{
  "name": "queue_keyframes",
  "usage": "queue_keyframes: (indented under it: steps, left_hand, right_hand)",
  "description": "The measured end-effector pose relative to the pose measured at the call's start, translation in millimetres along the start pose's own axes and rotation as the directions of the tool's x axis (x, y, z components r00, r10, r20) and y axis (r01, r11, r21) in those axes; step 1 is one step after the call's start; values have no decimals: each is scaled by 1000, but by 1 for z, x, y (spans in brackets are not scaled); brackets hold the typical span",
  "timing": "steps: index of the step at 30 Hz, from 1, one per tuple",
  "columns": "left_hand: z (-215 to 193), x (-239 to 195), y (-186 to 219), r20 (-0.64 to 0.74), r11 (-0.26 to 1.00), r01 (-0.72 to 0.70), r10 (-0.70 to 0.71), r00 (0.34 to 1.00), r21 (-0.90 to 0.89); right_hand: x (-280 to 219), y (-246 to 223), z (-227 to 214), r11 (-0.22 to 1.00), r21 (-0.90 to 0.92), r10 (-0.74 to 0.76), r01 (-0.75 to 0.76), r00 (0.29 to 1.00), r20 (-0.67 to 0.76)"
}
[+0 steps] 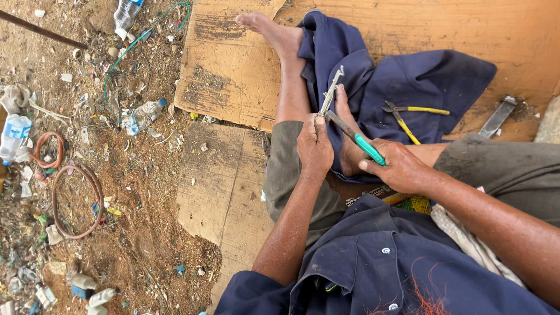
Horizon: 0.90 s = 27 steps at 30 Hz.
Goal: The person sits on the ground and uses pliers to twist and shape a bundle of metal wires. They repeatedly grip, bend, and tighten the wires with both green-handled and yellow-handled pliers, forming a coiled structure.
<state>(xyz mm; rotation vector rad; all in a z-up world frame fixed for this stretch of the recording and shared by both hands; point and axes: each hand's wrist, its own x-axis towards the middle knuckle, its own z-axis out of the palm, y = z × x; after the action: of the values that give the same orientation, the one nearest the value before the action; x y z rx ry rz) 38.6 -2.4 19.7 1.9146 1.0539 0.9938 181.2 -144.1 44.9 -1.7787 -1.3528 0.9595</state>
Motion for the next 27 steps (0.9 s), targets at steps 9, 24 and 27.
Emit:
queue_keyframes:
  steps: [9, 24, 27]
  left_hand:
    - [-11, -2, 24, -14, 998, -54, 54, 998, 13]
    - [-3, -8, -1, -79, 991, -101, 108, 991, 87]
    - [-7, -5, -10, 24, 941, -10, 19, 1000, -338]
  right_hand:
    - [0, 13, 5, 999, 23, 23, -24, 999, 36]
    - [-5, 11, 9, 998, -59, -2, 1, 1000, -19]
    - [-7, 10, 9, 993, -110, -35, 33, 999, -14]
